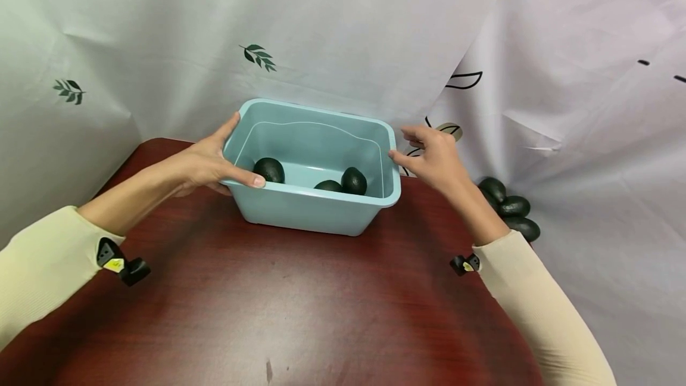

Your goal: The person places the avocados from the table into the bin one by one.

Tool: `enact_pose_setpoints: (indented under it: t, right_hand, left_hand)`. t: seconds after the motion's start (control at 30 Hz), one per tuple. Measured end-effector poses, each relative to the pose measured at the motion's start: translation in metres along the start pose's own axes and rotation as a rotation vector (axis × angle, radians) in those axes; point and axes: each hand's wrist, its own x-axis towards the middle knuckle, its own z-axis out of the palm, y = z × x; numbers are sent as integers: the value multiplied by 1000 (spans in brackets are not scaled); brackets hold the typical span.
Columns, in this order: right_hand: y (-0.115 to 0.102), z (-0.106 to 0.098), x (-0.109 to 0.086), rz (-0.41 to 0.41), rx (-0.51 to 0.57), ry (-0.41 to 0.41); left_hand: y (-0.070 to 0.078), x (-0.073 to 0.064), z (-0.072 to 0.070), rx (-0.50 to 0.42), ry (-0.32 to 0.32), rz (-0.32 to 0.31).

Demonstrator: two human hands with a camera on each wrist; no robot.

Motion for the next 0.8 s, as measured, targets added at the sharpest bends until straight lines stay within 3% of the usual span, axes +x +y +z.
enact_pose_setpoints:
  t: [0.3,0.63,0.8]
  right_hand:
    - [5,-7,-9,65,8,-20]
    - [16,-11,-16,78,-2,7]
    - [23,-13,-21,125,4,16]
  left_hand:
    - [-1,1,0,7,-3,10]
    - [-1,0,0,6,-1,8]
    - [-1,0,0,7,-1,7]
